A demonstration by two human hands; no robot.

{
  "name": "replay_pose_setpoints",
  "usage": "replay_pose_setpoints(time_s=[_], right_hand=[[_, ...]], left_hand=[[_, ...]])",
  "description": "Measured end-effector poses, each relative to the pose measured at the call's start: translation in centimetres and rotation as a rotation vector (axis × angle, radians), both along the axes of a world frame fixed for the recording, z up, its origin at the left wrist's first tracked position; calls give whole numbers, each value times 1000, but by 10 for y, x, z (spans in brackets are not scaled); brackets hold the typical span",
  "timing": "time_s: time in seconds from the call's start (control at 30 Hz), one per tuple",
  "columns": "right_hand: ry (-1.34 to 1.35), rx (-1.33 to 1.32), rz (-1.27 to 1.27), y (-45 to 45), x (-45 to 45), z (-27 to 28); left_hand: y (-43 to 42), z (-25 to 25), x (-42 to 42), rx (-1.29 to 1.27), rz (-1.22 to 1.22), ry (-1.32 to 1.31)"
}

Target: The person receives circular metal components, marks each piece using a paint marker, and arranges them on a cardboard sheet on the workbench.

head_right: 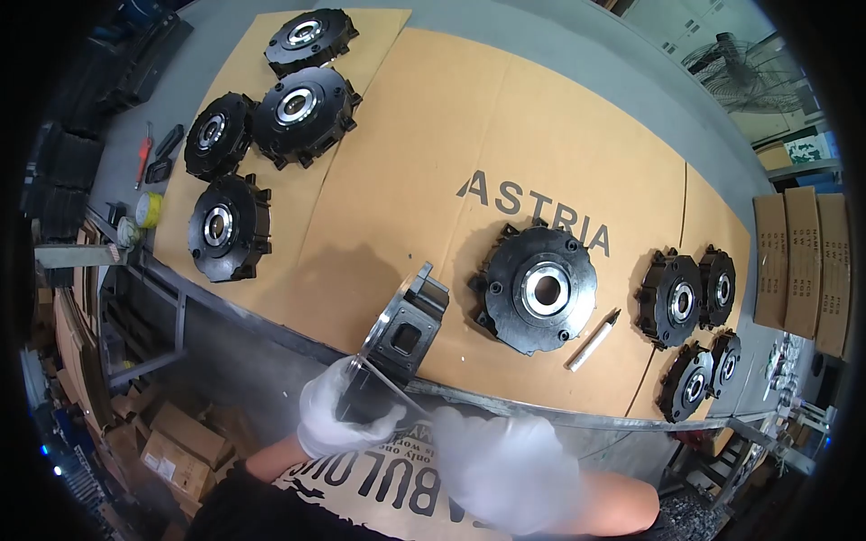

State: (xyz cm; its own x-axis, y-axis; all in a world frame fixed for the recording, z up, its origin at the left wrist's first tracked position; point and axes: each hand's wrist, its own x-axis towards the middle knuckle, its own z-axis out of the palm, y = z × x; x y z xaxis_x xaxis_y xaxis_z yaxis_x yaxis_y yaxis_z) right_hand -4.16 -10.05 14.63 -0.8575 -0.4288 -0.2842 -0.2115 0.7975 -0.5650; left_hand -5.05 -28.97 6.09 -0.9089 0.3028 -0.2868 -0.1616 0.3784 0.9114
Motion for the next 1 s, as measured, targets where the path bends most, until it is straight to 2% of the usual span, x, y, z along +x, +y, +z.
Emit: replay_pose_setpoints(time_s=[0.07,0.1,0.13,0.17,0.2,0.23,0.27,0.33,0.4,0.43,0.47,0.53,0.57,0.6,0.67,0.7,0.73,0.77,0.8,0.83,0.87,0.97,1.0], right_hand=[[-90,326,184,-4,4,3],[-81,326,182,-7,3,0],[50,228,176,-10,3,-7],[180,130,170,-14,2,-10],[58,226,240,-18,-6,-5],[99,222,231,-18,-8,-6],[140,217,227,-19,-10,-6],[201,-81,-31,-10,-6,-1],[117,-146,-465,-6,-9,20],[36,-230,-539,1,-9,17],[42,-238,-530,0,-11,15],[-165,-557,-530,-5,-14,10],[-60,-635,-449,-14,-16,-4],[-56,-634,-446,-23,-21,-15],[201,-533,-111,-37,-32,-28],[208,-536,-113,-39,-39,-27],[264,-428,-75,-40,-46,-26],[320,-320,-33,-41,-50,-24],[366,-396,-134,-34,-47,-14],[414,-476,-232,-27,-43,-4],[312,-506,-324,-14,-31,-7],[1,-528,-584,18,6,-41],[-90,-520,-670,22,18,-58]], left_hand=[[-1,-3,1,-6,30,71],[-1,-4,0,19,51,114],[-1,-4,-1,44,72,156],[1,3,-3,-23,-35,128],[3,10,-5,-91,-142,99],[0,-3,-5,-37,-310,272],[4,-5,2,-117,-195,531],[1,-6,-3,152,-136,-87],[-2,0,-3,130,65,69],[-3,-3,-3,131,97,183],[-3,-7,-3,133,125,298],[-1,-8,-1,94,133,358],[0,-7,1,60,135,410],[0,-5,1,62,137,413],[-4,2,-2,193,51,217],[-3,1,-1,223,24,171],[-3,1,1,251,-2,125],[-2,-7,5,167,27,216],[-2,-10,6,81,62,308],[-3,-4,4,6,45,280],[-5,3,0,-72,31,251],[-17,1,-8,-25,100,249],[-19,5,-12,19,136,178]])
